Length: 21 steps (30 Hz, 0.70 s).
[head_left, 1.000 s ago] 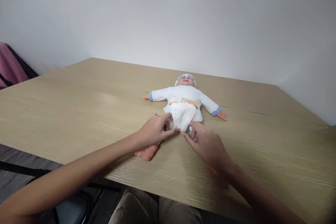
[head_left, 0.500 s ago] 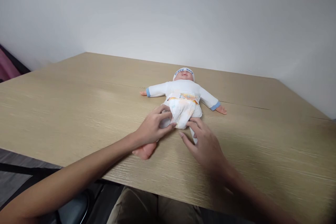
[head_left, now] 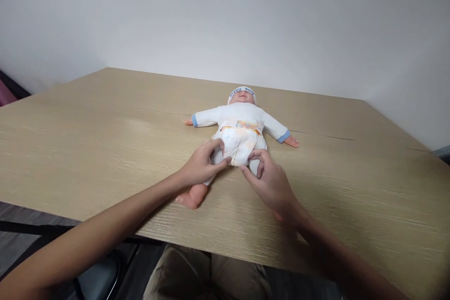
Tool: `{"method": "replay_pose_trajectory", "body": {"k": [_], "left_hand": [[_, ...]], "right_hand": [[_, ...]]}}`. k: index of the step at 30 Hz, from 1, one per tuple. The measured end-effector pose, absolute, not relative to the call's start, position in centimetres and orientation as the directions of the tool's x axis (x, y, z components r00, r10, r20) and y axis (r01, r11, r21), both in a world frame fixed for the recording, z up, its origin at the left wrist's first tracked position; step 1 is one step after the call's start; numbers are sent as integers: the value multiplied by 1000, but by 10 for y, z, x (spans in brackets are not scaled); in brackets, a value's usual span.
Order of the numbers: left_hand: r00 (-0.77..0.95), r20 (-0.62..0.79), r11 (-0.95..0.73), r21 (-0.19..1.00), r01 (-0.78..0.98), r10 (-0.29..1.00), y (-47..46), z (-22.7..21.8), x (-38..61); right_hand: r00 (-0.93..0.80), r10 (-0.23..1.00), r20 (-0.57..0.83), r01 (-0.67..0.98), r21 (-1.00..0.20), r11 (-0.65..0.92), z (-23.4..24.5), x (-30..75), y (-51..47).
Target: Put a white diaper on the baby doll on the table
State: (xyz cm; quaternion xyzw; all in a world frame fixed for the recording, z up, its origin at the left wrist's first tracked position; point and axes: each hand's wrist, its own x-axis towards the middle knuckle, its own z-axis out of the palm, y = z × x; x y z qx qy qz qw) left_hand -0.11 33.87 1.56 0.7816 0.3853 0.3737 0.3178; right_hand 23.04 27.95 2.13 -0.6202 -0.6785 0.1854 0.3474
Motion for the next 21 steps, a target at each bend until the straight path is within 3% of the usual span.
{"method": "replay_pose_trajectory", "body": {"k": [5, 13, 21], "left_hand": [[377, 287, -384, 898, 215, 881, 342, 9, -2], [281, 212, -254, 960, 121, 936, 343, -7, -4], [351, 191, -281, 933, 225, 917, 341, 9, -3]], "right_hand": [[96, 968, 234, 582, -802, 136, 28, 239, 283], [56, 968, 244, 645, -749, 151, 34, 249, 282], [-54, 954, 295, 728, -642, 240, 31, 242, 282]]}}
